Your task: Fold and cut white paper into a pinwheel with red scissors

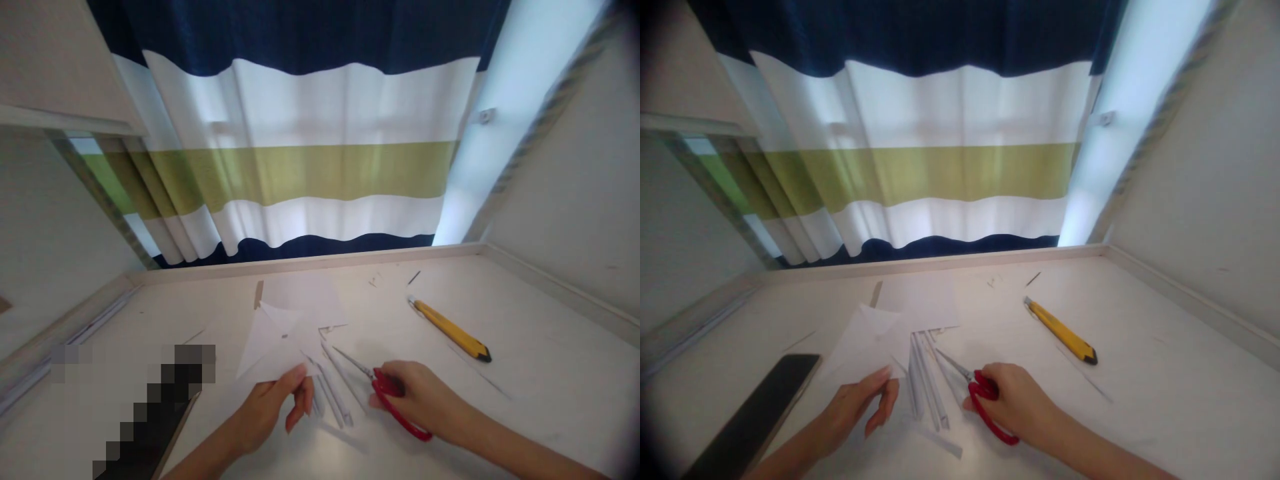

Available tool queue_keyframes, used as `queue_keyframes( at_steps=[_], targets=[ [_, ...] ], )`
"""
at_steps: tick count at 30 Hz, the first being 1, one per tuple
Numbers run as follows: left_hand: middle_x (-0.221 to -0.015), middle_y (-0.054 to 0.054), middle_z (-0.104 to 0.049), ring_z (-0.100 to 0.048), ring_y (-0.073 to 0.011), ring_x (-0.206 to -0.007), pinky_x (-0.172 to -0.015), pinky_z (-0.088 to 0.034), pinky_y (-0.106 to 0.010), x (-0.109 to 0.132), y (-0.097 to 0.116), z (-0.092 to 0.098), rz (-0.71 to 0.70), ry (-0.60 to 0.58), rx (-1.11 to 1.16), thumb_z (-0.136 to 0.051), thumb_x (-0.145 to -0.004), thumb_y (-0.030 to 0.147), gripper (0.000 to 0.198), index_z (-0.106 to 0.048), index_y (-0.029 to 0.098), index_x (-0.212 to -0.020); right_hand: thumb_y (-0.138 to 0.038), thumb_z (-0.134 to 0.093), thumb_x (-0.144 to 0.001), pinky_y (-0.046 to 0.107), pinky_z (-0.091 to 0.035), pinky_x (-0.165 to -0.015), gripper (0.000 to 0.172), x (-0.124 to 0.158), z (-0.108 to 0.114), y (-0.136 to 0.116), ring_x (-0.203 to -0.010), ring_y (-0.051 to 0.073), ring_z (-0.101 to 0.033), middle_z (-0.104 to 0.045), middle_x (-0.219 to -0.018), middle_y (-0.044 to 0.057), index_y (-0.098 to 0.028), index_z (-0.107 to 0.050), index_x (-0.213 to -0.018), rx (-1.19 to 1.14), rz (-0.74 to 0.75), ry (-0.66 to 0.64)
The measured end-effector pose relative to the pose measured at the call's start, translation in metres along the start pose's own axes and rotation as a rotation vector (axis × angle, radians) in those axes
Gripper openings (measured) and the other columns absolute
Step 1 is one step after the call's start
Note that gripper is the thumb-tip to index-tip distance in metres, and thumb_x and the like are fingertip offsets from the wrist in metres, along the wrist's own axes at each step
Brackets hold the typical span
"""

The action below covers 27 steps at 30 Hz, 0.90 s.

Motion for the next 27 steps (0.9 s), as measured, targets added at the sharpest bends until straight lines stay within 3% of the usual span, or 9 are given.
queue_keyframes(
  at_steps=[5,11,17,27],
  targets=[
    [-0.037,0.004,-0.037,-0.040,-0.0109,-0.046,-0.061,-0.033,-0.024,-0.007,-0.013,-0.003,0.070,-0.060,0.022,-0.022,-0.080,0.053,0.052,-0.046,0.017,-0.052,-0.037,-0.041,-0.077,0.027,-0.035,-0.057,0.026,0.013,0.010,0.029,-0.064,0.019,-0.055,-0.059,-0.074,0.008,-0.016,-0.056,-0.076,0.162,-0.109,0.077],
    [-0.038,0.005,-0.039,-0.040,-0.0101,-0.047,-0.062,-0.032,-0.023,-0.005,-0.027,-0.001,0.151,-0.097,0.017,-0.022,-0.082,0.050,0.050,-0.046,0.016,-0.054,-0.029,-0.041,-0.077,0.027,-0.038,-0.059,0.020,0.023,0.004,0.030,-0.068,0.020,-0.057,-0.059,-0.079,0.008,-0.016,-0.056,-0.080,0.270,-0.174,0.067],
    [-0.033,0.006,-0.035,-0.035,-0.0089,-0.038,-0.055,-0.033,-0.023,-0.009,-0.051,-0.005,0.216,-0.100,0.155,-0.024,-0.079,0.054,0.052,-0.047,0.016,-0.052,-0.031,-0.041,-0.079,0.029,-0.042,-0.062,0.024,0.013,0.001,0.035,-0.072,0.021,-0.059,-0.061,-0.082,0.008,-0.015,-0.056,-0.089,0.336,-0.189,0.102],
    [-0.036,0.004,-0.037,-0.039,-0.0097,-0.043,-0.061,-0.035,-0.024,0.028,-0.041,-0.008,0.342,-0.095,0.148,-0.023,-0.074,0.060,0.056,-0.047,0.016,-0.049,-0.037,-0.036,-0.082,0.031,-0.043,-0.065,0.031,-0.016,0.003,0.052,-0.078,0.022,-0.057,-0.059,-0.085,0.010,-0.013,-0.054,-0.092,0.471,-0.127,0.197]
  ],
)
Point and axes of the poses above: each hand's wrist, its own x-axis away from the middle knuckle, its own z-axis out of the back of the hand, y = z × x, the point moved 2 cm from there along -x, towards the middle knuckle
